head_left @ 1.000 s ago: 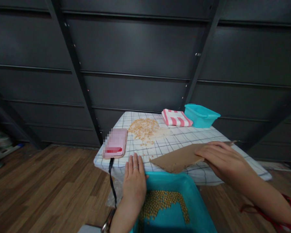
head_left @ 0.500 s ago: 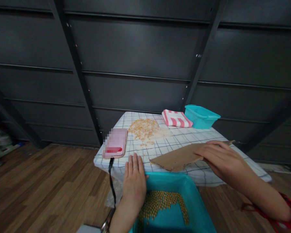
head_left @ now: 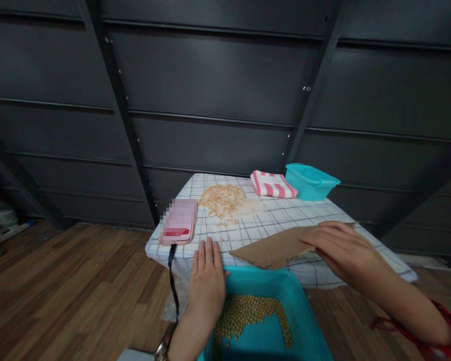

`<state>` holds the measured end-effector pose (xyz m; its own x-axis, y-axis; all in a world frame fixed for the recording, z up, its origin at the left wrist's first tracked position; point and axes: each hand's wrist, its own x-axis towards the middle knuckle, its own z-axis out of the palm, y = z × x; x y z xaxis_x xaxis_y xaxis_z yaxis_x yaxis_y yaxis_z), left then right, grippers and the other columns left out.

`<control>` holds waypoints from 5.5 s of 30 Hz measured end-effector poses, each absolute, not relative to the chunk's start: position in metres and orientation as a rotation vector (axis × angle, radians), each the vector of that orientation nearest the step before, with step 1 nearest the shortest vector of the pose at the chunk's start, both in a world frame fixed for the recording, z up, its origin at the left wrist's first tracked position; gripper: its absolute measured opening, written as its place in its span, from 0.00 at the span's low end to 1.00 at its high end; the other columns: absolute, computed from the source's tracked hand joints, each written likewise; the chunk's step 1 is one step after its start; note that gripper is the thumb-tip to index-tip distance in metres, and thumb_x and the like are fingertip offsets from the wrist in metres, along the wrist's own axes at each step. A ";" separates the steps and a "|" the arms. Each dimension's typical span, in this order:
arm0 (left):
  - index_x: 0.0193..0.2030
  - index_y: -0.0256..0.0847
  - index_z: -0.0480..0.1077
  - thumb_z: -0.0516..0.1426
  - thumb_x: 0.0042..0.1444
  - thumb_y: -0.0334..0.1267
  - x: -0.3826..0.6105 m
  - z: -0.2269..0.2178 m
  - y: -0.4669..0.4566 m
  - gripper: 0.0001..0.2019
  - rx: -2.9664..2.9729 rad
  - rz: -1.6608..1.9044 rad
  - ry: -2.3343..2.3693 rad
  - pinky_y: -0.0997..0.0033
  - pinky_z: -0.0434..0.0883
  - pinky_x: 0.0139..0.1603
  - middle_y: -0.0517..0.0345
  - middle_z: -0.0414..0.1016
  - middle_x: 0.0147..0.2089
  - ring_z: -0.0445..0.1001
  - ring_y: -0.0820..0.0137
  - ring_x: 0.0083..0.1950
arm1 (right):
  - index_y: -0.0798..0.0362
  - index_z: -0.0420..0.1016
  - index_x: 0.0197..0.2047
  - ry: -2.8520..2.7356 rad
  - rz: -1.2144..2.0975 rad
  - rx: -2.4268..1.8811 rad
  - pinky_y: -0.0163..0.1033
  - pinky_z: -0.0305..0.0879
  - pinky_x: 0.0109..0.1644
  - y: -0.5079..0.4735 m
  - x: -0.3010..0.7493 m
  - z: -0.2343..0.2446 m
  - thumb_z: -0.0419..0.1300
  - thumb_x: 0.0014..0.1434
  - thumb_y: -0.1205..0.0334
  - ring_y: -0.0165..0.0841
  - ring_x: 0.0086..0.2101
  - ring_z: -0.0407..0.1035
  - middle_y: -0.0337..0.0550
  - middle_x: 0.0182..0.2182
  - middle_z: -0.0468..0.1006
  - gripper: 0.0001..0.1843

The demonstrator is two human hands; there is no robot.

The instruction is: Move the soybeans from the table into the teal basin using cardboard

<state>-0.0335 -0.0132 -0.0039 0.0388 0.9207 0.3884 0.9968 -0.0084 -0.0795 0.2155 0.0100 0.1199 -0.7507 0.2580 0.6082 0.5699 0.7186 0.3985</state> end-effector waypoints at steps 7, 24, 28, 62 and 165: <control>0.60 0.29 0.57 0.47 0.54 0.33 -0.036 -0.015 -0.013 0.25 -1.991 -0.355 -1.905 0.50 0.63 0.58 0.37 0.57 0.63 0.57 0.53 0.63 | 0.53 0.68 0.36 -2.373 -0.821 -0.654 0.38 0.65 0.38 0.016 0.214 0.121 0.45 0.61 0.71 0.30 0.30 0.70 0.40 0.29 0.77 0.11; 0.59 0.30 0.59 0.48 0.53 0.34 -0.033 -0.006 -0.016 0.25 -2.010 -0.321 -1.933 0.53 0.63 0.59 0.39 0.58 0.63 0.58 0.54 0.63 | 0.53 0.68 0.37 -2.419 -0.767 -0.633 0.37 0.65 0.38 0.005 0.222 0.126 0.45 0.60 0.72 0.30 0.32 0.71 0.41 0.30 0.78 0.12; 0.59 0.30 0.59 0.49 0.53 0.34 -0.032 -0.009 -0.015 0.25 -1.985 -0.326 -1.913 0.52 0.64 0.58 0.37 0.60 0.62 0.59 0.53 0.62 | 0.53 0.69 0.36 -2.429 -0.800 -0.679 0.37 0.65 0.37 0.009 0.221 0.132 0.45 0.60 0.71 0.30 0.30 0.71 0.41 0.29 0.77 0.12; 0.59 0.30 0.59 0.46 0.53 0.34 -0.033 -0.017 -0.013 0.26 -1.975 -0.373 -1.933 0.51 0.62 0.59 0.39 0.59 0.63 0.58 0.54 0.63 | 0.53 0.69 0.33 -2.534 -0.788 -0.704 0.37 0.63 0.37 0.007 0.213 0.132 0.44 0.60 0.73 0.30 0.29 0.68 0.41 0.26 0.75 0.14; 0.59 0.30 0.60 0.47 0.52 0.34 -0.039 -0.015 -0.012 0.25 -1.970 -0.415 -1.899 0.52 0.64 0.58 0.39 0.61 0.62 0.60 0.55 0.62 | 0.54 0.70 0.30 -2.488 -1.066 -0.696 0.39 0.60 0.38 0.020 0.190 0.112 0.45 0.57 0.76 0.31 0.28 0.66 0.41 0.25 0.74 0.15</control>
<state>-0.0387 -0.0124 -0.0154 0.0475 0.8884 0.4567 0.9979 -0.0216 -0.0616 0.1904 0.0205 0.1118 -0.8203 0.3007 0.4865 0.5597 0.5972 0.5745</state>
